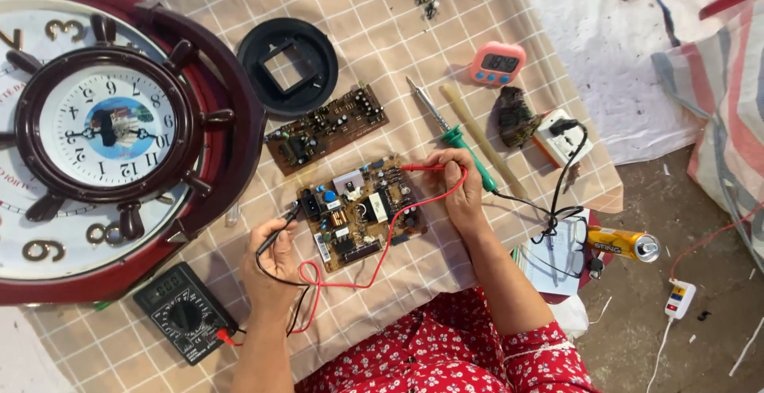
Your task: Testing a circuit board using a digital multimeter and probes to check for electrical continuity or voltage.
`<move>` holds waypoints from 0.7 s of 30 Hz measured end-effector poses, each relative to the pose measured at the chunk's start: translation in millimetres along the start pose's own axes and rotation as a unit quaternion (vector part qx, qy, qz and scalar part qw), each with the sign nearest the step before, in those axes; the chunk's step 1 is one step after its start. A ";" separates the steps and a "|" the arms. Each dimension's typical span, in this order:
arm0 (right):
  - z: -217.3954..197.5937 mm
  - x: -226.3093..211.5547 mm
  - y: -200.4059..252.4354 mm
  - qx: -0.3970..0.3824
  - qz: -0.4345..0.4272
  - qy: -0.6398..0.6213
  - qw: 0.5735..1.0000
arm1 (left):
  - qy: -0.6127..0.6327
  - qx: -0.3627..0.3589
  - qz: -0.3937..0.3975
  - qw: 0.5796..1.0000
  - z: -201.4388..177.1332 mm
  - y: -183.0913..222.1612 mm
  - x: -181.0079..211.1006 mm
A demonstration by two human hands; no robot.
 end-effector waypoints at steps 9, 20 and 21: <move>-2.5 11.0 5.4 -0.027 0.076 -0.103 0.991 | -0.035 -0.067 -0.038 0.996 -3.2 1.8 -6.1; 0.5 -2.5 -0.3 0.002 0.024 0.024 0.999 | -0.050 0.005 0.035 0.998 -2.4 0.7 -4.3; 0.6 -3.7 -0.9 0.002 0.024 0.023 0.999 | -0.050 0.005 0.035 0.998 -1.9 0.3 -4.2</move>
Point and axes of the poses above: each hand's wrist, its own y-axis away from the middle knuckle, its own z-axis out of the palm, x = y × z, the point moved 3 cm from there along -y, towards the middle knuckle, and after that the axes turned 4 degrees about -x, right-handed, at the moved point
